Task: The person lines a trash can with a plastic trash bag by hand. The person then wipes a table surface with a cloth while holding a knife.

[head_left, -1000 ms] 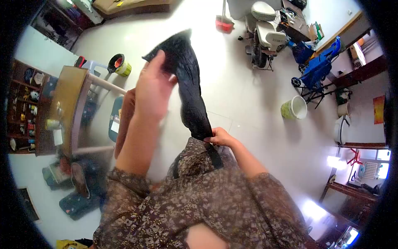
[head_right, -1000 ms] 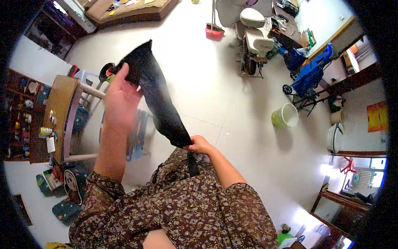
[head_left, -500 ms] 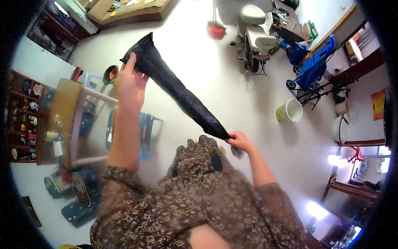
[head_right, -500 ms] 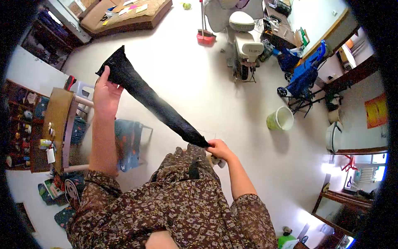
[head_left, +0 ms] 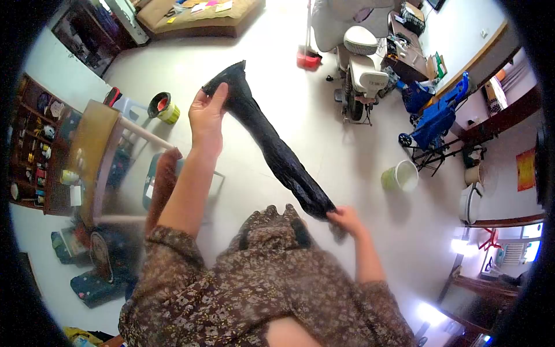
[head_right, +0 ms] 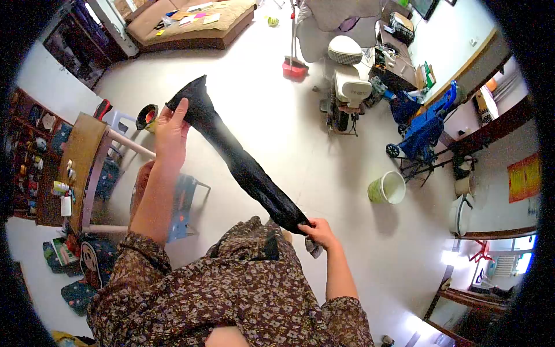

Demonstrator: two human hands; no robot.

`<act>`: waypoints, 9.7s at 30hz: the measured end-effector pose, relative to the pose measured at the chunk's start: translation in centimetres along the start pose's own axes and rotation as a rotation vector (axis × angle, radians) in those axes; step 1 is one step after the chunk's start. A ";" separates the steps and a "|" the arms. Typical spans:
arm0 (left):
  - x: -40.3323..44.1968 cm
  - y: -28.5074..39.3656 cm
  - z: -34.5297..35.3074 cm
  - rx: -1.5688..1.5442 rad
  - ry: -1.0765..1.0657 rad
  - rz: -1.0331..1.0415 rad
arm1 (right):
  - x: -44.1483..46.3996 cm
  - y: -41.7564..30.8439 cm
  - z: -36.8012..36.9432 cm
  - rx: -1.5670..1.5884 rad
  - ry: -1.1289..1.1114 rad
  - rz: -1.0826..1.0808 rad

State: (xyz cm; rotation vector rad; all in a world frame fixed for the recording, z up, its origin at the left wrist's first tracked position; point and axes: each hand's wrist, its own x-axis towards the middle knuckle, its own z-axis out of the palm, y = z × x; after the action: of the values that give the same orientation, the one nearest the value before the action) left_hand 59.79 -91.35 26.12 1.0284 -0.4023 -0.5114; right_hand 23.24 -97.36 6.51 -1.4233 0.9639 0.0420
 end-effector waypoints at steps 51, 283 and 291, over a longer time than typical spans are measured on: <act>-9.4 -11.3 -8.5 0.347 0.006 -0.374 | 2.5 -12.5 9.9 0.164 0.224 -0.229; -11.5 -60.7 55.2 1.349 -1.557 -0.454 | -7.1 26.9 -45.3 0.117 1.177 0.777; -13.3 -43.5 67.9 -0.054 -1.734 0.453 | -11.1 16.8 -51.8 0.226 1.756 0.276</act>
State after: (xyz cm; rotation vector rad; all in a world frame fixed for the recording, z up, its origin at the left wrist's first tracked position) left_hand 2.96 -149.55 17.98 0.1582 -2.0664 -0.8923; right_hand -20.72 -131.37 7.04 -0.8391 2.4297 -1.2456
